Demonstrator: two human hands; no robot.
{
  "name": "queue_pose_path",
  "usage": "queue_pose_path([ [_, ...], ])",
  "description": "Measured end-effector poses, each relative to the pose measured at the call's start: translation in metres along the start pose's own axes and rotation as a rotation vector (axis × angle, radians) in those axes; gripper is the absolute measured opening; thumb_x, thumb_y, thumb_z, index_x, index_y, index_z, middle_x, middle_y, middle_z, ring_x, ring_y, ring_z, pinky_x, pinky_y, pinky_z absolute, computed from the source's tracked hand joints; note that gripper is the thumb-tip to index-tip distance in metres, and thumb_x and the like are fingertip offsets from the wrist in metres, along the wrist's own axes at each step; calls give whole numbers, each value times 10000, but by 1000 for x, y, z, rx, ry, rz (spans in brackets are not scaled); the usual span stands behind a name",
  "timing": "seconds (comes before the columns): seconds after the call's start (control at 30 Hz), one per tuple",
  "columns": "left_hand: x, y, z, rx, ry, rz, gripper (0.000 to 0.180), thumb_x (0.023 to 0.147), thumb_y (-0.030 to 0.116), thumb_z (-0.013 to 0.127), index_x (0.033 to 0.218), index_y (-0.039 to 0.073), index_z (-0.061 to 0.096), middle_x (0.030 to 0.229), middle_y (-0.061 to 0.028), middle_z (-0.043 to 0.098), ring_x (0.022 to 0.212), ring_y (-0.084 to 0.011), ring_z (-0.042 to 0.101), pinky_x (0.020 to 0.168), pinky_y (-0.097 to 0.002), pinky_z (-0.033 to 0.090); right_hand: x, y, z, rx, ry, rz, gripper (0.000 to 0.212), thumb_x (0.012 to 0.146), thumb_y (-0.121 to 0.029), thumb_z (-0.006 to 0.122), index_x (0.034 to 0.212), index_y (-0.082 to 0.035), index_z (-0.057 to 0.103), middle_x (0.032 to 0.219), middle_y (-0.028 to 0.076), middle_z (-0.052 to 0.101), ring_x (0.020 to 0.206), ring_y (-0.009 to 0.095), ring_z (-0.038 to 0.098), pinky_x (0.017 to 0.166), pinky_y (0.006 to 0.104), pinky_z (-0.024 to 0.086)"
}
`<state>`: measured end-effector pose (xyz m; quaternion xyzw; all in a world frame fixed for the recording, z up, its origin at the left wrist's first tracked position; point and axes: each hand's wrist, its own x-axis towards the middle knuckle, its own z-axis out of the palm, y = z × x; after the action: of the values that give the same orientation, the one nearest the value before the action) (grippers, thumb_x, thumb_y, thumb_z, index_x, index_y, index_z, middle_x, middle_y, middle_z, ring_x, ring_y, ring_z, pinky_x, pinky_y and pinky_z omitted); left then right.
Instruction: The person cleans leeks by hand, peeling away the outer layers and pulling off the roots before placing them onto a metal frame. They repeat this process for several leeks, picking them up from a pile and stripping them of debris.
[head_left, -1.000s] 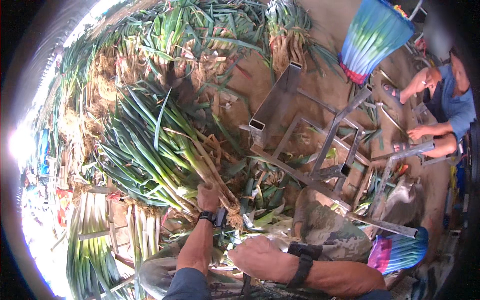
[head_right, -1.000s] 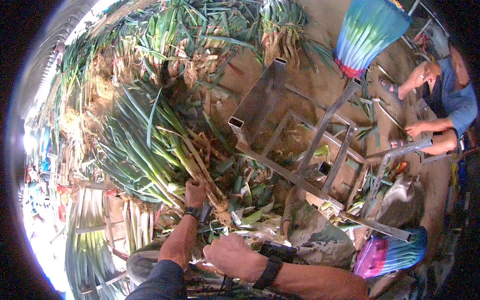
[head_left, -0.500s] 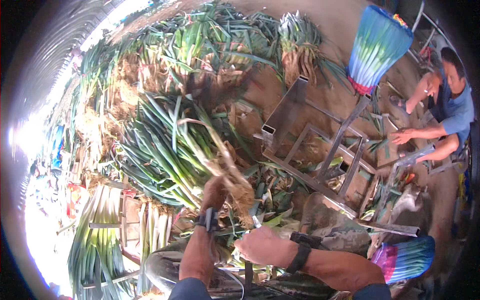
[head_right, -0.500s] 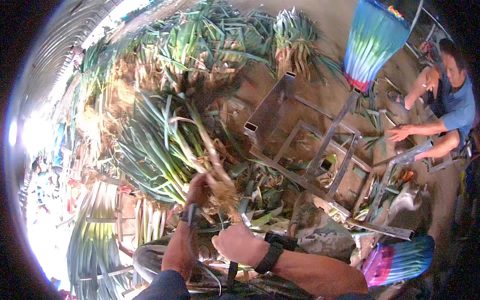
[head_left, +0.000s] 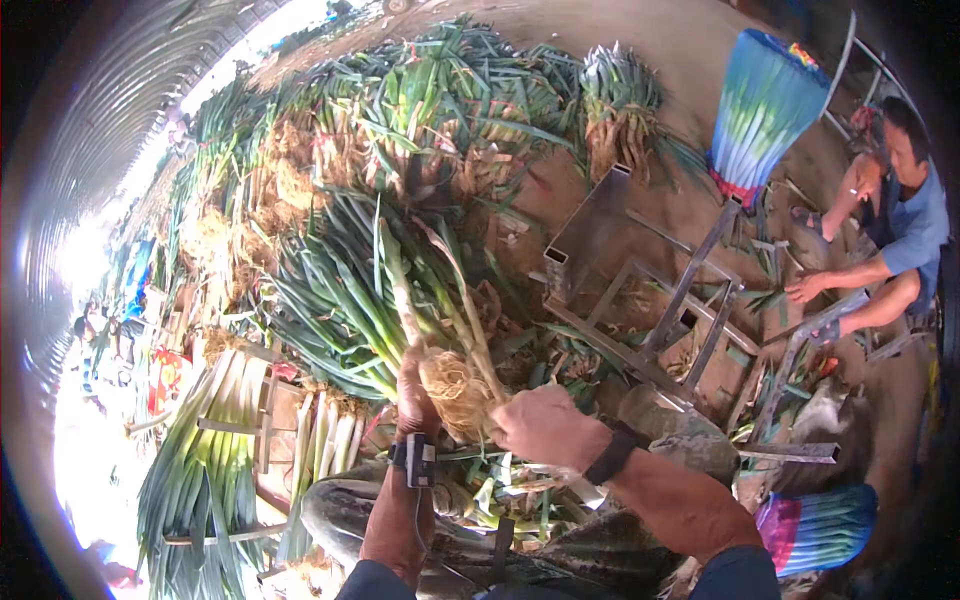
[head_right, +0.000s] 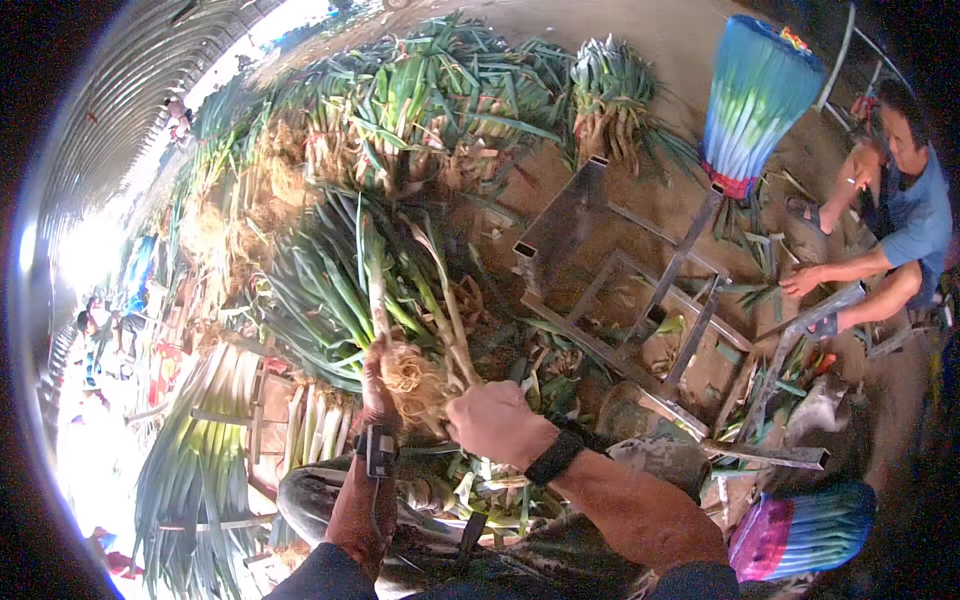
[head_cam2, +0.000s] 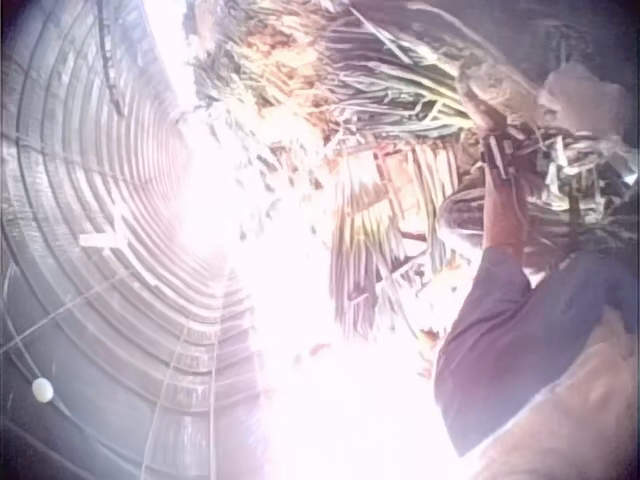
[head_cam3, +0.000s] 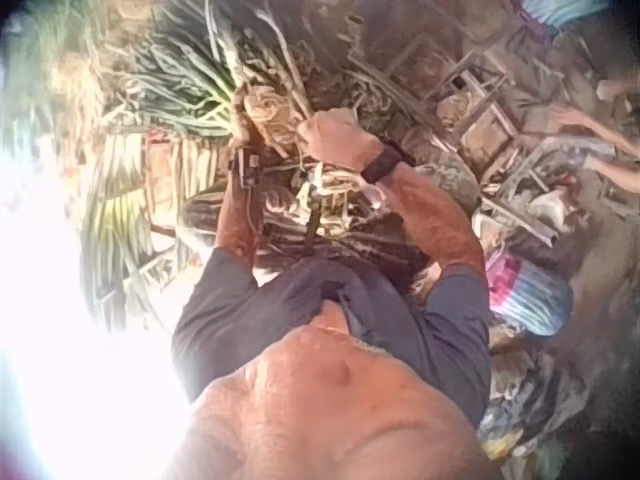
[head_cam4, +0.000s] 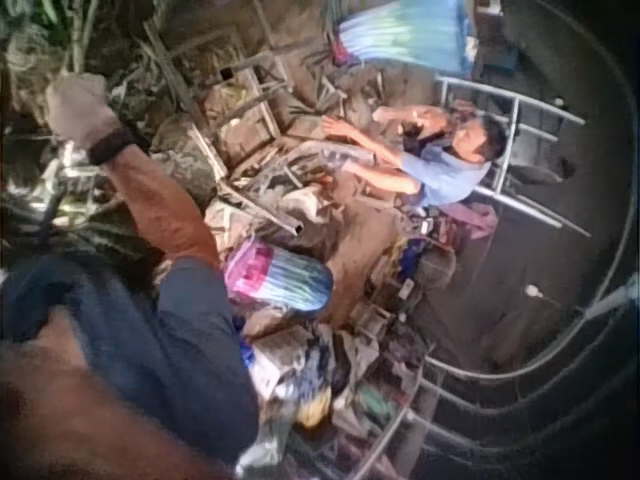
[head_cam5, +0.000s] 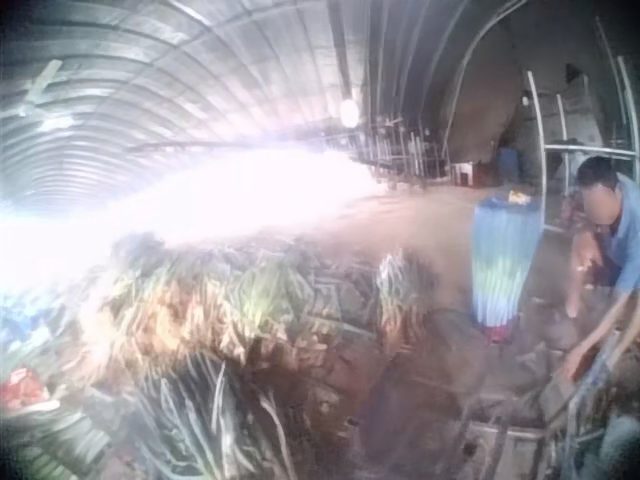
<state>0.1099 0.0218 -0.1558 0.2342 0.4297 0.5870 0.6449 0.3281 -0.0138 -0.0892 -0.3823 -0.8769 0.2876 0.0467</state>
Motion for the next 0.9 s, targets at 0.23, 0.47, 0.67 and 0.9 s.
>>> queue_pose_path([
  [0.23,-84,19,36,-306,-154,-27,437,936,359,621,1210,27,545,968,-75,652,850,-237,656,741,-386,572,30,2,-25,281,317,150,326,972,-327,550,880,-36,665,690,98,663,622,221,659,598,347,518],
  [0.47,-141,-1,52,-311,-343,-276,539,860,288,751,1262,40,491,1011,-63,627,984,-214,629,881,-403,525,40,12,2,1233,14,241,518,971,-539,545,988,-39,682,869,26,680,757,126,634,639,310,520],
  [0.67,-167,2,69,-210,-673,-452,467,868,247,753,1189,37,487,1056,-127,633,1068,-242,608,917,-383,489,51,-11,-13,1525,-78,310,421,916,-365,705,1017,38,635,896,111,682,731,152,655,638,284,537],
  [0.9,-111,66,25,702,-856,-392,435,930,331,673,1235,31,589,1055,-95,686,1006,-190,639,878,-362,501,33,-34,-42,1375,155,24,419,969,-327,640,1215,10,599,915,63,677,740,104,636,651,247,516],
])
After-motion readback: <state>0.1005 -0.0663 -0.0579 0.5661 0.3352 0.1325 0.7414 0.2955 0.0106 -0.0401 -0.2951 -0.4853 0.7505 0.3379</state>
